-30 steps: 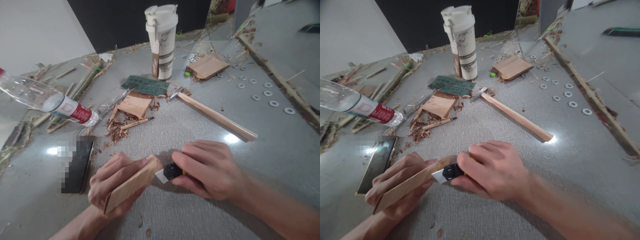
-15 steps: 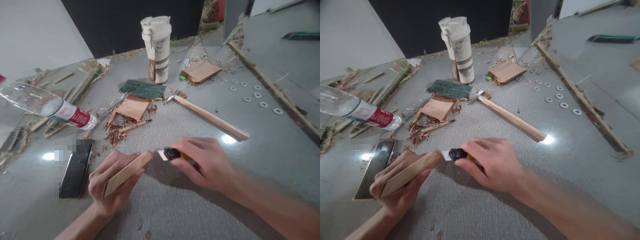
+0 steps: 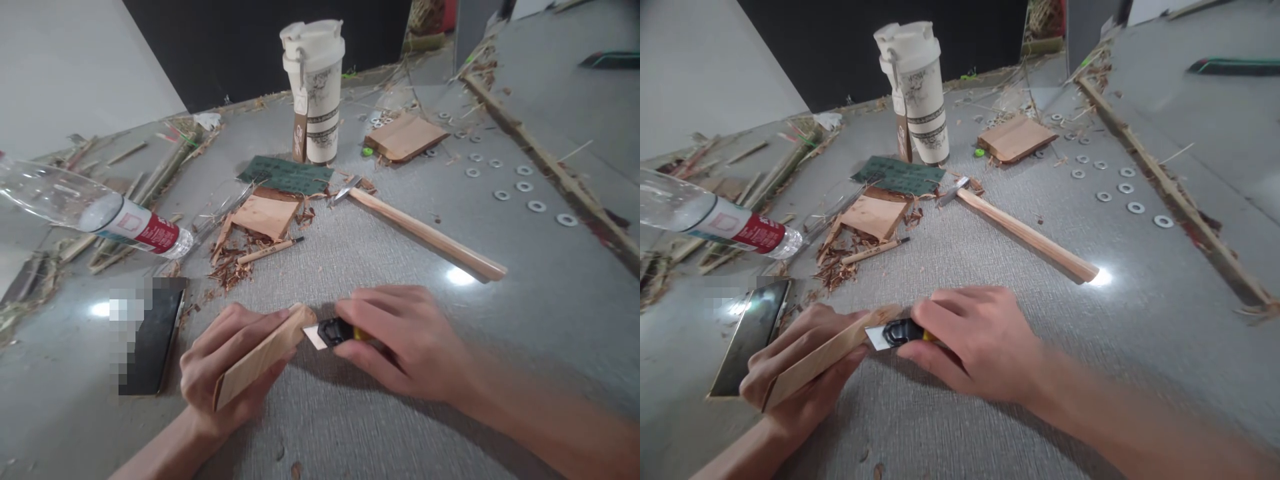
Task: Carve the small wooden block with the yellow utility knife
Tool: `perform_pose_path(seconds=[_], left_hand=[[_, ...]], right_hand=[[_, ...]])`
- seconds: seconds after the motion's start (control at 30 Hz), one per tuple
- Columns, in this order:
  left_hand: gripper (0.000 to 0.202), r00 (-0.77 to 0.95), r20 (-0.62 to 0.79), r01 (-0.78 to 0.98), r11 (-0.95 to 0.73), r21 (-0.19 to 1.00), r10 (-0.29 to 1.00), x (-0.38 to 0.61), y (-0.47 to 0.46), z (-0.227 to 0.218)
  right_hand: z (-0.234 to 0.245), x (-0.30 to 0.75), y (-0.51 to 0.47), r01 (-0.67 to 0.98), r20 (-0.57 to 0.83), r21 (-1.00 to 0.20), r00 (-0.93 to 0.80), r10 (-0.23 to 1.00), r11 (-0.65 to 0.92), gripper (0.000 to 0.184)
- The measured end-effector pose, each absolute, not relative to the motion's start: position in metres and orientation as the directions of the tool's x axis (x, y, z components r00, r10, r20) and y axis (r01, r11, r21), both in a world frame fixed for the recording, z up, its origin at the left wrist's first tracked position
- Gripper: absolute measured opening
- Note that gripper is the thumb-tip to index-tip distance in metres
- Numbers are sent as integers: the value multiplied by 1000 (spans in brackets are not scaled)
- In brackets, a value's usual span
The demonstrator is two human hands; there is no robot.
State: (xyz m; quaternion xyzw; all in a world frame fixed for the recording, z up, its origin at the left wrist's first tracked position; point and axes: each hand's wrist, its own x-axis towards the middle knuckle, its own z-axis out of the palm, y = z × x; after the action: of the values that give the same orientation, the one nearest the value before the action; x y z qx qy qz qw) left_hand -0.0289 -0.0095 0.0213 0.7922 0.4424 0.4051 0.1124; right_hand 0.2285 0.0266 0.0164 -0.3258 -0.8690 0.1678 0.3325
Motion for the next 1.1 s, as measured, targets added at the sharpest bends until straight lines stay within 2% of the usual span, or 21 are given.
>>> perform_pose_path(seconds=[0.2,0.5,0.77,0.93,1.1], left_hand=[[21,329,597,535,-665,520,731,-30,-7,16],[21,319,587,547,-651,526,744,-28,-9,18],[21,379,589,509,-692,512,714,-34,-7,20],[20,413,540,562,-672,482,733,-36,-9,27],[16,445,507,569,-671,476,738,-32,-6,39]], right_hand=[[17,229,28,450,483,-485,-577,658,750,39],[18,229,27,450,473,-470,-598,647,759,41],[21,230,28,440,483,-435,-622,616,786,47],[20,232,29,423,492,-428,-633,598,799,47],[21,233,30,428,527,-354,-643,555,832,47]])
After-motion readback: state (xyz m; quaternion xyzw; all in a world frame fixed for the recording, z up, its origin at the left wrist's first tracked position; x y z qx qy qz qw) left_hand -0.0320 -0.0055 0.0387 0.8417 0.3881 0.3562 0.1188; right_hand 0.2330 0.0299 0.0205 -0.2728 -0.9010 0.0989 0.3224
